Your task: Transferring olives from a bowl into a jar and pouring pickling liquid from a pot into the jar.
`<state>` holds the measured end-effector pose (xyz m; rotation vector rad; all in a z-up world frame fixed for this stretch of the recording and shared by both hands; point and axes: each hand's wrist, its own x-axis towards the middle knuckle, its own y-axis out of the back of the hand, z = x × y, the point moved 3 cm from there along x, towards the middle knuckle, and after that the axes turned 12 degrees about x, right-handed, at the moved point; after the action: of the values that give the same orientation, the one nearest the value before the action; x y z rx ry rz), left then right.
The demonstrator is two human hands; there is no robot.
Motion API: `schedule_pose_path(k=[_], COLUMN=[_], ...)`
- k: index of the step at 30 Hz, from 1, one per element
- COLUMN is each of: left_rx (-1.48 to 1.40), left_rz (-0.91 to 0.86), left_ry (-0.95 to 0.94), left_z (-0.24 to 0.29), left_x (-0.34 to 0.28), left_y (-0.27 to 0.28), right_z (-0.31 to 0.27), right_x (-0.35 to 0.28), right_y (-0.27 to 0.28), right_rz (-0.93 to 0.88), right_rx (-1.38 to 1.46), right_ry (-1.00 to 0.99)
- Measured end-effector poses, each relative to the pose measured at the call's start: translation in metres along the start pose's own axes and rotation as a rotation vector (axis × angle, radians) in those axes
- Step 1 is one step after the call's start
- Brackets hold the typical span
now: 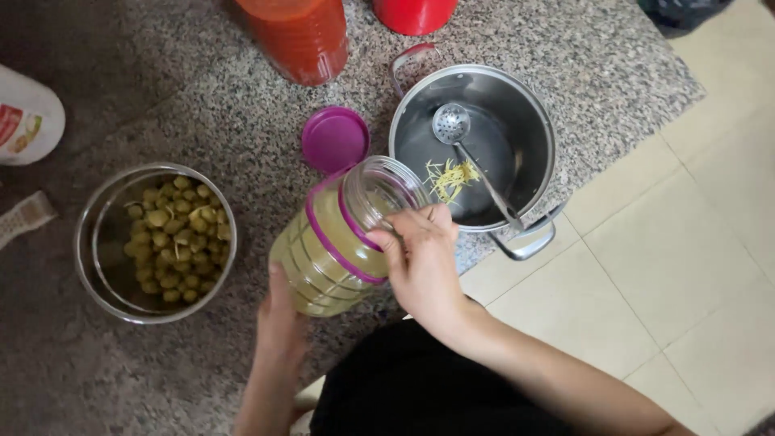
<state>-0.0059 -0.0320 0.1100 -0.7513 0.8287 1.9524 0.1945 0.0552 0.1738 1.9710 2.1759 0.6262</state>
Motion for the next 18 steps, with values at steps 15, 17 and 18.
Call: schedule_pose_path(k=[15,17,18], left_rx=[0.137,0.171,0.209], left_rz=[0.303,0.321,0.333], left_ry=[-0.062,-0.06,-0.061], left_z=[0.005,-0.006,-0.011], left_x=[-0.014,-0.003,0.002], left_y=[-0.037,-0.029,-0.023], right_z=[0.039,0.049,0.054], right_x=[0.017,0.018,0.018], right_y=[0.016,0.015,0.013], right_rz=[-0.116,-0.129,-0.134], right_rx=[0.315,0.328,0.337], right_ry=[-0.138,-0.126,-0.115])
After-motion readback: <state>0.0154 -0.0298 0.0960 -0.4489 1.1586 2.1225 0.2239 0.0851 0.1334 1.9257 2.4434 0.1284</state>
